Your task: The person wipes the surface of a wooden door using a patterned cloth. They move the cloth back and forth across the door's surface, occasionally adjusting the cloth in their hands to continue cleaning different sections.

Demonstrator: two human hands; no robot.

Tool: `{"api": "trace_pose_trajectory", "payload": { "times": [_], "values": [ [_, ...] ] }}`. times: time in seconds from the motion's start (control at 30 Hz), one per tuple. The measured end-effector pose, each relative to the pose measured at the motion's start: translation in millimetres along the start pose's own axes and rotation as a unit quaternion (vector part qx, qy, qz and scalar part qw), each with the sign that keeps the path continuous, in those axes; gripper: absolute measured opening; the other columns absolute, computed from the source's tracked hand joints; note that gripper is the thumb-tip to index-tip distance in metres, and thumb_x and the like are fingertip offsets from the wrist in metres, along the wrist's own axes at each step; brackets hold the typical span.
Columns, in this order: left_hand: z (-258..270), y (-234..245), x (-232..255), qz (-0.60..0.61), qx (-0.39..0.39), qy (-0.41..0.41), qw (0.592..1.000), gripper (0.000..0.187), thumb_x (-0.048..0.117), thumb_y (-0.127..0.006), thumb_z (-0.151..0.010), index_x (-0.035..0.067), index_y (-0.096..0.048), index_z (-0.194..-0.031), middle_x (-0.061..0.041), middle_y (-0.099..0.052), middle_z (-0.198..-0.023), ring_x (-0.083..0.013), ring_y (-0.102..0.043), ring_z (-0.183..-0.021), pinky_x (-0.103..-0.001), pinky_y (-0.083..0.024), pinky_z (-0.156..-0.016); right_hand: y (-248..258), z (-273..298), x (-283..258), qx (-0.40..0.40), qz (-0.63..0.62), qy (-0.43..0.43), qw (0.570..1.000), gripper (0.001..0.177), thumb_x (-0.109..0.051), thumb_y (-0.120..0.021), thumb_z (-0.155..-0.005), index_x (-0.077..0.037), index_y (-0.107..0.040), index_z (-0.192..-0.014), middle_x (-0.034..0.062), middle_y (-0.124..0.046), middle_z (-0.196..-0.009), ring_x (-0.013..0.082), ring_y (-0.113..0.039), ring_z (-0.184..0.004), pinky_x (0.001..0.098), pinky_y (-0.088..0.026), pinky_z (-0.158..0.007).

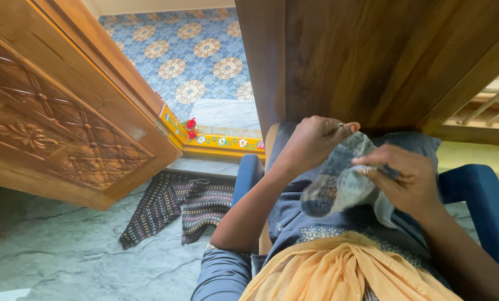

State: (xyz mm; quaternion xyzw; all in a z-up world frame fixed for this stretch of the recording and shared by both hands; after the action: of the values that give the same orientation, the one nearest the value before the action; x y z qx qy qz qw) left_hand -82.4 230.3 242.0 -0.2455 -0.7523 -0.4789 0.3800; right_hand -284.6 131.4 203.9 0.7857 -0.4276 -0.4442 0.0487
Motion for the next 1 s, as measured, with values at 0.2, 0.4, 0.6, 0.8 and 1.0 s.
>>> {"api": "trace_pose_trajectory", "payload": {
  "times": [0.2,0.4,0.6,0.8,1.0],
  "values": [
    [-4.9,-11.2,-22.3,0.203,-0.058,-0.024,0.977,0.05,0.043,-0.059,-0.105,-0.004,-0.075,-0.112,-0.004,-0.074,-0.083,-0.003,-0.057,-0.078,-0.029,-0.055,-0.071,-4.9,-39.8,-26.2,0.098,0.027,-0.008,0.995,0.016,0.0,-0.078,-0.093,-0.002,-0.074,-0.109,0.0072,-0.072,-0.1,0.0109,-0.066,-0.084,0.0238,-0.05,-0.078],
    [2.1,-3.3,-7.8,0.153,-0.092,-0.039,0.983,0.048,0.042,-0.059,-0.105,-0.002,-0.078,-0.109,-0.003,-0.065,-0.075,-0.0053,-0.053,-0.073,-0.03,-0.052,-0.065,-3.7,-43.7,-22.1,0.114,0.039,-0.019,0.992,0.016,0.001,-0.077,-0.091,-0.002,-0.071,-0.106,0.0088,-0.069,-0.105,0.0114,-0.066,-0.09,0.0239,-0.051,-0.079],
    [8.6,5.8,11.9,0.072,0.021,-0.069,0.995,0.037,0.036,-0.058,-0.104,0.004,-0.073,-0.114,-0.012,-0.067,-0.072,-0.0179,-0.061,-0.061,-0.035,-0.053,-0.061,-6.0,-49.2,-1.7,0.052,-0.184,-0.054,0.98,0.036,0.007,-0.07,-0.09,-0.002,-0.06,-0.123,0.0063,-0.067,-0.124,0.0114,-0.063,-0.115,0.0246,-0.052,-0.098],
    [11.3,12.6,22.7,-0.048,0.108,-0.114,0.986,0.03,0.035,-0.059,-0.107,0.008,-0.072,-0.106,-0.02,-0.063,-0.075,-0.0347,-0.062,-0.067,-0.04,-0.049,-0.06,-7.0,-41.9,21.7,0.008,-0.114,-0.165,0.98,0.049,0.014,-0.064,-0.081,-0.001,-0.059,-0.127,0.0055,-0.068,-0.114,0.0101,-0.064,-0.106,0.0264,-0.051,-0.091],
    [9.7,38.4,19.8,-0.027,0.164,-0.069,0.984,0.031,0.037,-0.057,-0.104,0.009,-0.072,-0.106,-0.016,-0.066,-0.071,-0.0271,-0.065,-0.058,-0.038,-0.05,-0.057,7.7,-27.6,58.0,-0.102,-0.085,-0.209,0.969,0.053,0.011,-0.068,-0.075,-0.002,-0.065,-0.126,0.0054,-0.073,-0.108,0.0109,-0.064,-0.099,0.027,-0.05,-0.089]
  ]
}}
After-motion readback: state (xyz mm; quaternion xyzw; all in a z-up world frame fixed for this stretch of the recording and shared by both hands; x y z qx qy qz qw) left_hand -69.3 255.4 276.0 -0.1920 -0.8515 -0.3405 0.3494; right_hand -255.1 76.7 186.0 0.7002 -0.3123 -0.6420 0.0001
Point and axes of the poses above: each hand's wrist, its own z-axis away from the middle knuckle, its own y-axis out of the back of the hand, x = y × z, the point moved 1 cm from there along -z, towards the middle knuckle
